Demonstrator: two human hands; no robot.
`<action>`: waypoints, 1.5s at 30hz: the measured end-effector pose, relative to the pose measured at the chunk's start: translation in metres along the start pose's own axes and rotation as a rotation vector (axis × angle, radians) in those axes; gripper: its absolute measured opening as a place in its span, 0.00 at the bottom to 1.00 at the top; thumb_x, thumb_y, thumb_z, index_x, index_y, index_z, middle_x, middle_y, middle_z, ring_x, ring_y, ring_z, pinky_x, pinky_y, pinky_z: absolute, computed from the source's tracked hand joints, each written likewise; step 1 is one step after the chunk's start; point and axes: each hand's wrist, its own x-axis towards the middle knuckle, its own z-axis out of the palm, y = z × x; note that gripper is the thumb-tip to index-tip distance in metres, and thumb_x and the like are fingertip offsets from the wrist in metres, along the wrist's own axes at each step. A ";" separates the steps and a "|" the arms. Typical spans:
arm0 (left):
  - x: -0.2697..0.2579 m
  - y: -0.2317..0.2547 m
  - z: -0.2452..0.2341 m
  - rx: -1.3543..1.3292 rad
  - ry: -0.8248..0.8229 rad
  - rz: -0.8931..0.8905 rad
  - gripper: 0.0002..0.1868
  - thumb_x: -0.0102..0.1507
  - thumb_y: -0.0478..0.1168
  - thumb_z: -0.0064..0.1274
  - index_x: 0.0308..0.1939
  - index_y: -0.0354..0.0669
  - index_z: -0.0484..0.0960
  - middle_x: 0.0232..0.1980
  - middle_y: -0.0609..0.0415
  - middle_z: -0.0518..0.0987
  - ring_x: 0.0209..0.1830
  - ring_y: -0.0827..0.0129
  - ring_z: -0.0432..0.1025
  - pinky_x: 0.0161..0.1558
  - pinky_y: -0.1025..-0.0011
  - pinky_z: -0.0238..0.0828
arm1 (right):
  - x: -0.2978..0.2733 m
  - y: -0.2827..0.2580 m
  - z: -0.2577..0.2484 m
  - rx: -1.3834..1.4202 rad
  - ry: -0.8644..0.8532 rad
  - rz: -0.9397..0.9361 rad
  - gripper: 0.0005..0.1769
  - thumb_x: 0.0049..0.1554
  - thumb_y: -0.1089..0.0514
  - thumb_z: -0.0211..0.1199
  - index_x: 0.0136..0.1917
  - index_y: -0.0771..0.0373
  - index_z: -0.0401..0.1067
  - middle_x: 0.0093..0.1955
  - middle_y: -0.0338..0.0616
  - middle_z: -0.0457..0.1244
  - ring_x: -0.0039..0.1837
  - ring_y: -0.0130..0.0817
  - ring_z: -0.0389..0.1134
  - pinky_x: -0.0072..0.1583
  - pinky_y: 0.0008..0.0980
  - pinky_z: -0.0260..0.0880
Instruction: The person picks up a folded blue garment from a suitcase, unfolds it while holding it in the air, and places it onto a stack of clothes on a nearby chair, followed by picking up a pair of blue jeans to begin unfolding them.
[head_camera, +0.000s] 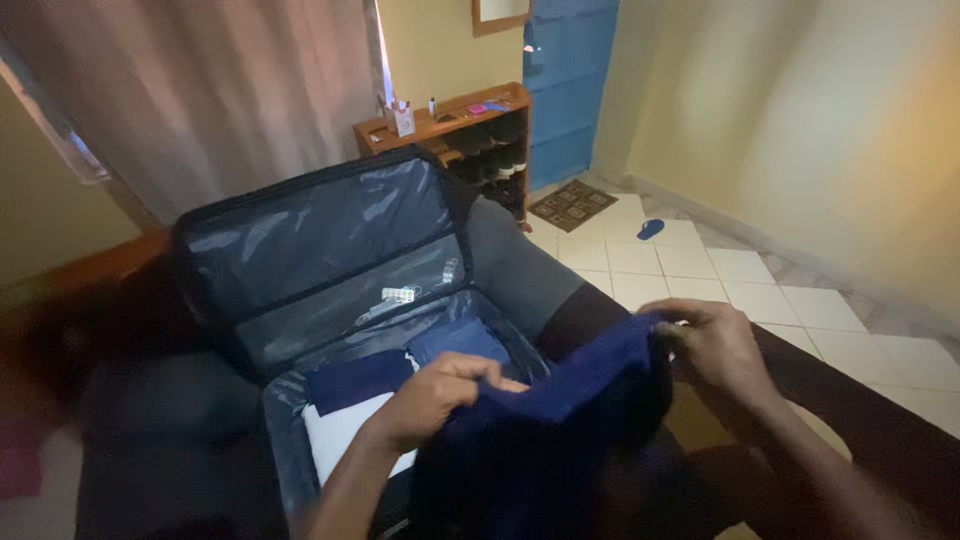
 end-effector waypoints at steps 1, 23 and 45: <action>0.006 -0.001 0.003 -0.048 -0.066 0.089 0.08 0.58 0.32 0.44 0.31 0.37 0.80 0.56 0.42 0.87 0.47 0.64 0.77 0.53 0.71 0.71 | 0.004 0.002 0.005 0.201 0.018 -0.023 0.12 0.64 0.61 0.58 0.57 0.55 0.80 0.51 0.52 0.73 0.47 0.44 0.71 0.50 0.49 0.75; 0.031 0.000 0.026 0.166 0.032 0.213 0.03 0.57 0.30 0.49 0.33 0.33 0.78 0.69 0.46 0.76 0.52 0.63 0.73 0.50 0.72 0.70 | 0.003 -0.004 0.051 0.422 -0.588 -0.840 0.20 0.47 0.75 0.60 0.49 0.62 0.82 0.82 0.47 0.54 0.77 0.42 0.61 0.73 0.40 0.62; 0.025 -0.012 0.036 0.312 0.358 0.110 0.07 0.57 0.30 0.48 0.34 0.35 0.82 0.48 0.56 0.73 0.38 0.73 0.68 0.38 0.76 0.66 | -0.014 0.030 0.056 0.434 -0.307 -0.513 0.19 0.54 0.62 0.65 0.59 0.63 0.81 0.47 0.46 0.74 0.46 0.29 0.71 0.51 0.31 0.73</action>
